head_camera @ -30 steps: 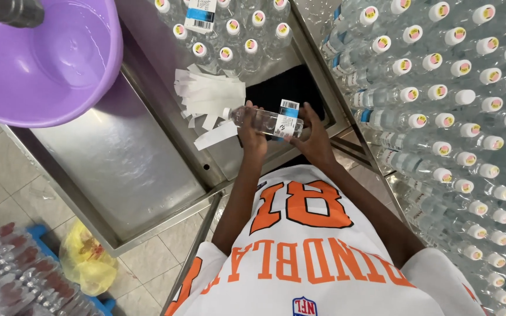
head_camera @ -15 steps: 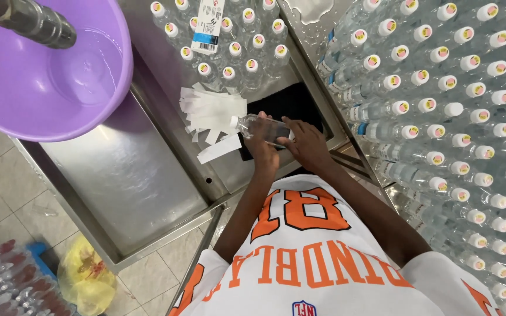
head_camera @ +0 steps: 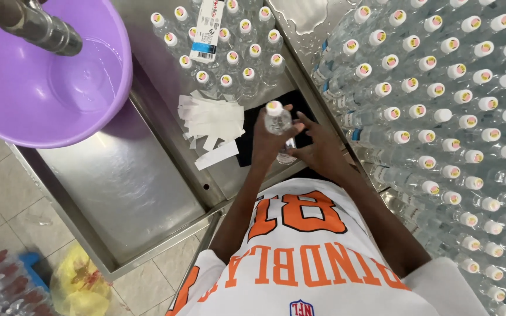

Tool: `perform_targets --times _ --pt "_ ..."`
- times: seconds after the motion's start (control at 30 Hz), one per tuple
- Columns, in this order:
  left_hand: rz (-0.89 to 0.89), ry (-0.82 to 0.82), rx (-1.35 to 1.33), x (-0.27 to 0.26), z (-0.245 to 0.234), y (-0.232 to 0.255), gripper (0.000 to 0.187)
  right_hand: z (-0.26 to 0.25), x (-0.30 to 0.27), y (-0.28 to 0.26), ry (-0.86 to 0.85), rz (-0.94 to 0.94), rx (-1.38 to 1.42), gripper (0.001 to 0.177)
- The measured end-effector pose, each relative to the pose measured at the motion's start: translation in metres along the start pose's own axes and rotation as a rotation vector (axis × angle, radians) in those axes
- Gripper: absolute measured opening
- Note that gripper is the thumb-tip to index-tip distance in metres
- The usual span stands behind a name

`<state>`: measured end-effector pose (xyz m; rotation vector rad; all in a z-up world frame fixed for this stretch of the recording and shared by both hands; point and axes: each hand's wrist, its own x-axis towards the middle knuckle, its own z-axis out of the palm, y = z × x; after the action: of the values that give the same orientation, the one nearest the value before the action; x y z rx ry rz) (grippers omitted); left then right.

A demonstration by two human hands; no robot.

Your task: The person stands at a stainless steel workstation and repeatedly applies white labels to clear plastic water bottles. They pick up a bottle, peel a label from a stack, wrap it around the bottle, and smooth it down before placing the bottle on a nearby rack. The process is repeated for multiple bottles throughout the video.

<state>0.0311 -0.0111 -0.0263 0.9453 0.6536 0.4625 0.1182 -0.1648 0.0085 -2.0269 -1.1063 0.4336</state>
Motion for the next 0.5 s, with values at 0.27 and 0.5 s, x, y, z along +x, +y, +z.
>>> perform_targets --times 0.27,0.5 --pt "0.491 -0.043 0.520 -0.048 0.023 0.043 0.097 -0.022 0.025 -0.037 0.320 0.226 0.442 0.089" --pt "0.688 0.017 0.999 -0.051 0.008 0.000 0.065 -0.039 0.023 -0.080 0.439 0.260 0.740 0.076"
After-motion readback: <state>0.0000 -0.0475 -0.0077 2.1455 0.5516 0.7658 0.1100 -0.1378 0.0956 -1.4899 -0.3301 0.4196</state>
